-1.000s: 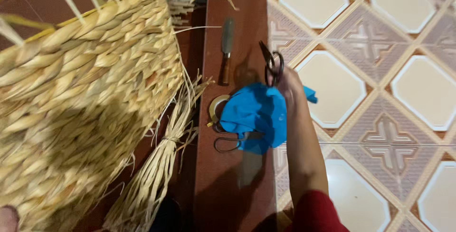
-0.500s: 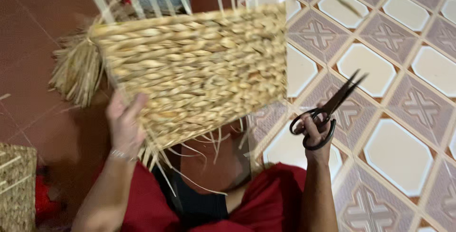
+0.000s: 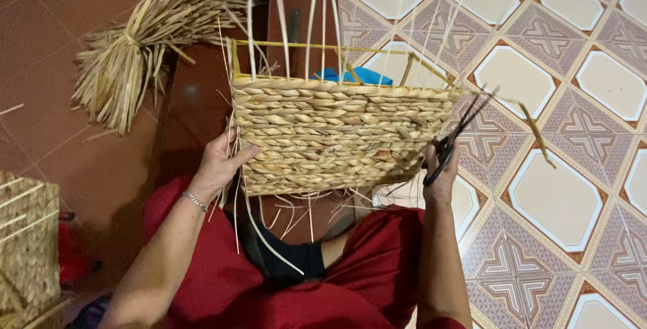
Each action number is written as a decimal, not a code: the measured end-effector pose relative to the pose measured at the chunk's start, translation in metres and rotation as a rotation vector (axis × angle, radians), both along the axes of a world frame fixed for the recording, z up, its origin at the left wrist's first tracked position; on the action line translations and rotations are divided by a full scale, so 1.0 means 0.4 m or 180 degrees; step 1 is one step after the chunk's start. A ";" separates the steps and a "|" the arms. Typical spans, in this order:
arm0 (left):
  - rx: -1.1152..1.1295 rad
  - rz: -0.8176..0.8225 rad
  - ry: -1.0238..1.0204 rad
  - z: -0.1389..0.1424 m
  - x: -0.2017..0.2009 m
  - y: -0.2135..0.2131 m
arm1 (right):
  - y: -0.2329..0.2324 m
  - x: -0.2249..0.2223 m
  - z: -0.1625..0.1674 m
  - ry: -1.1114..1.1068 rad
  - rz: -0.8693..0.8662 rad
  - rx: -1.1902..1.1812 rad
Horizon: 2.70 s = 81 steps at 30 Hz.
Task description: The person weaves a basket using dried palm leaves, interlacing strands through a metal frame. They trim excess strands with scissors at the end.
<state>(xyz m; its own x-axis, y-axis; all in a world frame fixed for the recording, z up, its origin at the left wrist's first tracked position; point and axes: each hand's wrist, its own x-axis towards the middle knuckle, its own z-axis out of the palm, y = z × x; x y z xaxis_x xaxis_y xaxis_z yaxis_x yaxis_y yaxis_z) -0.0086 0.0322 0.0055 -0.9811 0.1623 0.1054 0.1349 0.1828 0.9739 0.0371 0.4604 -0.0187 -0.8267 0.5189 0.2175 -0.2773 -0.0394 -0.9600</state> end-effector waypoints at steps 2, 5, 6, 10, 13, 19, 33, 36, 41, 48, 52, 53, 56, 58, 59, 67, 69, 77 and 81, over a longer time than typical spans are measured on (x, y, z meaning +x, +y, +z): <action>-0.0811 0.0071 0.0361 -0.003 0.005 -0.025 | -0.020 -0.007 0.017 0.0018 0.0052 -0.0309; -0.1440 0.0169 -0.0256 -0.001 0.012 -0.050 | -0.040 -0.007 0.021 -0.0238 0.0127 -0.0349; -0.1504 0.0165 -0.0112 -0.004 0.017 -0.049 | -0.043 -0.006 0.018 -0.0133 0.0138 -0.0371; -0.1148 0.0438 0.0090 -0.012 0.026 -0.048 | -0.035 -0.008 -0.002 0.0172 0.0123 -0.0414; -0.1093 0.0561 -0.0002 -0.029 0.032 -0.058 | -0.026 -0.007 -0.019 0.0105 0.0058 -0.0444; -0.1088 0.0651 0.0257 -0.078 0.045 -0.061 | -0.045 -0.009 -0.057 0.0253 0.0173 0.0111; -0.2651 0.0869 0.2463 -0.031 0.075 0.021 | -0.066 0.044 -0.097 0.0154 0.0067 0.0645; -0.2680 0.0570 0.2711 0.003 -0.022 0.049 | -0.069 0.042 -0.085 0.0043 0.0050 0.0562; -0.3143 -0.0008 0.2969 0.078 -0.160 0.124 | -0.077 0.040 -0.083 -0.0162 -0.0246 0.0915; -0.3543 -0.0407 0.2132 0.103 -0.234 0.172 | -0.075 0.158 -0.116 -0.0253 -0.0835 0.2799; -0.3209 -0.0612 0.1829 0.097 -0.265 0.164 | -0.106 0.223 -0.156 -0.0492 -0.0173 0.2390; -0.3143 -0.0622 0.1765 0.100 -0.272 0.165 | -0.111 0.232 -0.165 -0.0474 0.0079 0.2332; -0.3135 -0.0545 0.1741 0.104 -0.285 0.160 | -0.122 0.218 -0.196 -0.0624 0.0199 0.2754; -0.3162 -0.0202 0.2345 0.092 -0.277 0.163 | -0.125 0.203 -0.211 -0.0811 0.0226 0.3128; -0.3171 -0.0041 0.2627 0.081 -0.264 0.165 | -0.128 0.200 -0.216 -0.0925 0.0252 0.3308; -0.2518 -0.0320 0.2630 -0.082 -0.118 0.195 | -0.145 0.184 -0.213 -0.0783 0.0222 0.4050; -0.2317 -0.0181 0.2591 -0.100 -0.102 0.191 | -0.140 0.187 -0.218 -0.0798 0.0260 0.4066; -0.1662 0.1120 0.2405 -0.070 -0.054 0.087 | -0.103 0.221 -0.258 -0.1147 0.0338 0.4226; -0.0740 0.1839 0.1116 -0.085 -0.069 -0.016 | -0.089 0.227 -0.288 -0.0962 0.0335 0.4211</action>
<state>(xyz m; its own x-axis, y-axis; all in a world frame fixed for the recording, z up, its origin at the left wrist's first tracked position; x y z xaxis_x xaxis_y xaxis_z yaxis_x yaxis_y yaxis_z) -0.0363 0.0260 -0.0285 -0.8316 -0.3167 0.4563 0.2519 0.5172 0.8180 0.1280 0.4248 -0.1341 -0.9527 -0.0027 0.3039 -0.1041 0.9424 -0.3180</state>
